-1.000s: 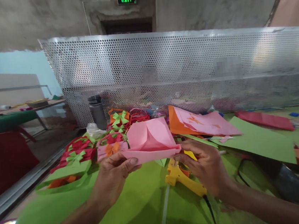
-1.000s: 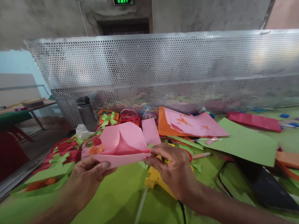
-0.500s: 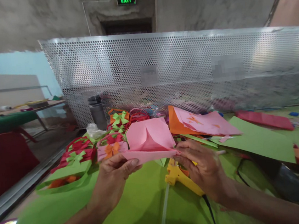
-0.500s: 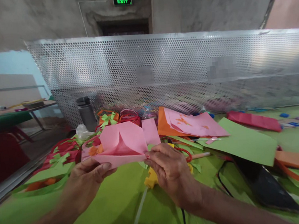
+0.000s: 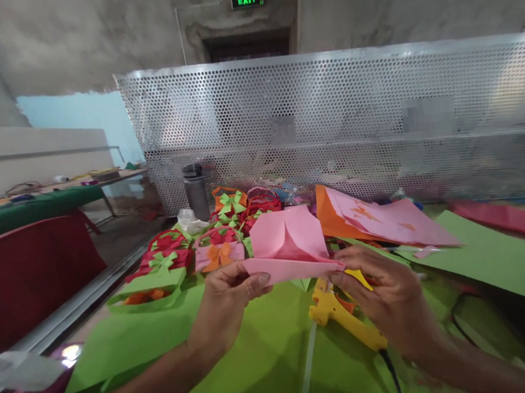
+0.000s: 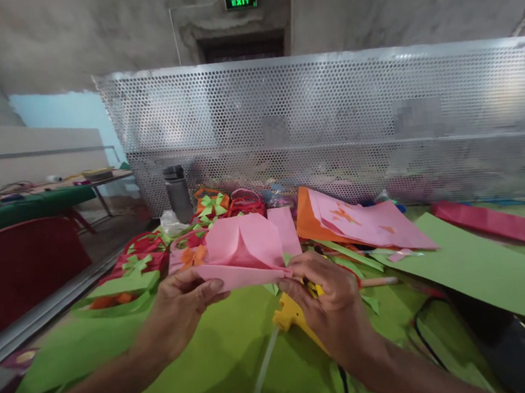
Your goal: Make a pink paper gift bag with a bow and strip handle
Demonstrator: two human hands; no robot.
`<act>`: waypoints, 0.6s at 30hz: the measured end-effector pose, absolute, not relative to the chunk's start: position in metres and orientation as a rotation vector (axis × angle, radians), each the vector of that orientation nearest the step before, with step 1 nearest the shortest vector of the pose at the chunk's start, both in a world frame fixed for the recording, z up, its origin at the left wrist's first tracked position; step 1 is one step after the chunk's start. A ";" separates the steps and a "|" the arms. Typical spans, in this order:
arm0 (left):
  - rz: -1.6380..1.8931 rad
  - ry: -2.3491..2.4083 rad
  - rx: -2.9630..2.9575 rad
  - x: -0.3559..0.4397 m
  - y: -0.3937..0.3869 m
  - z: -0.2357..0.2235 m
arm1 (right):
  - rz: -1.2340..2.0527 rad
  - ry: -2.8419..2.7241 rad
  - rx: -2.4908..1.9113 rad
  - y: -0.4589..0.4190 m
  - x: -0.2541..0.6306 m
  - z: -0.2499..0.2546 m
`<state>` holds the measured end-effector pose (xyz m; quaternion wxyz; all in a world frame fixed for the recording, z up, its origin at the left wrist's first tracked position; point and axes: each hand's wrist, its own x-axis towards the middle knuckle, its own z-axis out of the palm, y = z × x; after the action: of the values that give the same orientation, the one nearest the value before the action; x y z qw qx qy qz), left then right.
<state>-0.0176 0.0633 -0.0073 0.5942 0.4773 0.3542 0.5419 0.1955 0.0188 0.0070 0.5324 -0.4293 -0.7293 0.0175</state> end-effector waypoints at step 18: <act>1.277 0.883 1.114 -0.020 0.063 0.000 | 0.657 -1.403 -0.951 0.024 0.188 -0.001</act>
<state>-0.0205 0.0625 0.0004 0.5774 0.4760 0.3772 0.5457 0.1883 0.0239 -0.0007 0.6145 -0.4128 -0.6088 0.2851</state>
